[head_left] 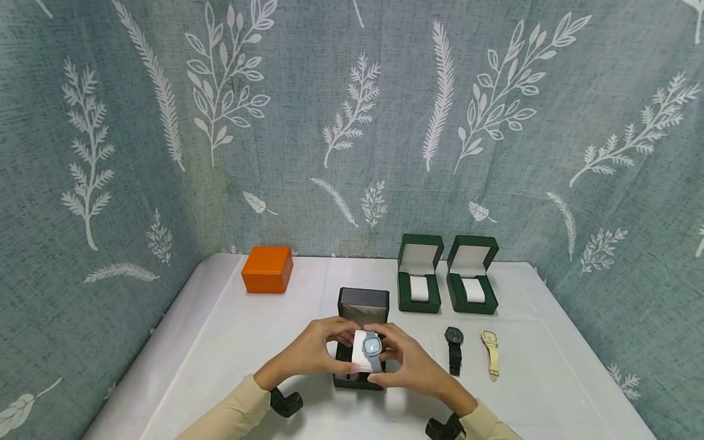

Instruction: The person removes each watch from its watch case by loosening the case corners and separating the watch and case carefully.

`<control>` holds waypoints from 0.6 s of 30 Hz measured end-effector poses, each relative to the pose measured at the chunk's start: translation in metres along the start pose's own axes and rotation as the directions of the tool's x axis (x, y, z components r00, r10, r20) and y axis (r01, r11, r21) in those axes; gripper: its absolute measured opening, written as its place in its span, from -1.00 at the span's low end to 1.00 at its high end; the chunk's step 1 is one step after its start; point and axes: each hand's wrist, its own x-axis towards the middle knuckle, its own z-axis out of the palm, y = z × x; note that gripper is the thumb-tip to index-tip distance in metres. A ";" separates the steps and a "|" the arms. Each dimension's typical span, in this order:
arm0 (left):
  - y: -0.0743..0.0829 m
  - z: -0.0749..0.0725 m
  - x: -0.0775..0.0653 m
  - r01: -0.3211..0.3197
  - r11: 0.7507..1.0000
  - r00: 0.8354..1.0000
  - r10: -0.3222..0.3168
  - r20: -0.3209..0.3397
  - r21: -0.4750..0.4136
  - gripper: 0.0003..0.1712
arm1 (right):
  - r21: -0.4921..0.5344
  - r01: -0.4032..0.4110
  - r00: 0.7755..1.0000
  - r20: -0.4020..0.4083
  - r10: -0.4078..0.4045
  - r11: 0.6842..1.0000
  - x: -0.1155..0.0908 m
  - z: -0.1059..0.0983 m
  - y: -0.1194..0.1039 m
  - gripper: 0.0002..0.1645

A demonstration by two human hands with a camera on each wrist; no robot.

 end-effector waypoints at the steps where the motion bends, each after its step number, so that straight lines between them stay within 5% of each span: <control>1: 0.000 -0.001 0.000 0.002 1.000 1.000 -0.002 0.002 -0.001 -0.35 | 0.001 -0.010 1.000 -0.002 0.010 1.000 -0.001 -0.001 0.000 0.00; 9: -0.001 -0.010 -0.007 0.070 0.997 0.997 -0.070 -0.045 0.011 -0.27 | -0.018 -0.064 0.996 -0.065 0.063 0.998 -0.013 -0.016 0.003 0.03; 18: -0.002 -0.010 -0.009 0.075 0.997 0.996 -0.073 -0.054 0.026 -0.26 | 0.007 -0.129 0.985 -0.116 0.128 0.992 -0.026 -0.022 0.007 0.06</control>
